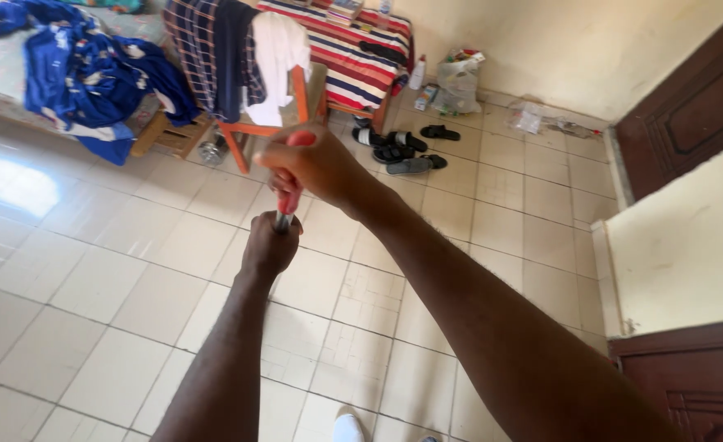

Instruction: Sweeping the floor with a broom and then folding a shirt.

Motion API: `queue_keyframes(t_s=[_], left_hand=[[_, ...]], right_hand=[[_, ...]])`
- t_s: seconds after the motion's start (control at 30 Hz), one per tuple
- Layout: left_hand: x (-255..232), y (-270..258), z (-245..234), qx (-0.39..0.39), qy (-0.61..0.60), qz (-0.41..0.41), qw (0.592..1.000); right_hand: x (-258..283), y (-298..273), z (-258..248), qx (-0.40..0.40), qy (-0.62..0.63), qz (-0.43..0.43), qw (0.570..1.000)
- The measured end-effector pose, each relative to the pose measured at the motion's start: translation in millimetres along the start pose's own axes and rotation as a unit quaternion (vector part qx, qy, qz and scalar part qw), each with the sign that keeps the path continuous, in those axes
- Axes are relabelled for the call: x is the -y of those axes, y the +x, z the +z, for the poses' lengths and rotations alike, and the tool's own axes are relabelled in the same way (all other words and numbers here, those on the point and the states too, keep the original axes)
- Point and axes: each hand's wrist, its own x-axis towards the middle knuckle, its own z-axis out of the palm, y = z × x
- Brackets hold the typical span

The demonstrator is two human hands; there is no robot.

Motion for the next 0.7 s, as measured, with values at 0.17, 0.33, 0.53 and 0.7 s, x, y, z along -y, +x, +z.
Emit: queue_keyframes(t_s=[0.17,0.33,0.53,0.7], left_hand=[[38.0,17.8,-45.8,-0.025,-0.018,0.022,0.999],[84.1,23.6,-95.4,-0.04,0.091,0.016,0.995],[158.4,-10.8,-115.2,-0.039,0.203,-0.142,0.968],[225.4,-38.8,-75.5,-0.026,0.296,-0.106,0.949]], right_hand=[[-7.1,34.8,49.6,0.013,-0.008,-0.053,0.998],[-53.4,49.7,92.9,0.039,-0.006,-0.106,0.994],[-135.9,28.4,148.1,0.098,-0.064,-0.084,0.99],[-199.9,2.6,168.7,0.123,-0.079,0.083,0.986]])
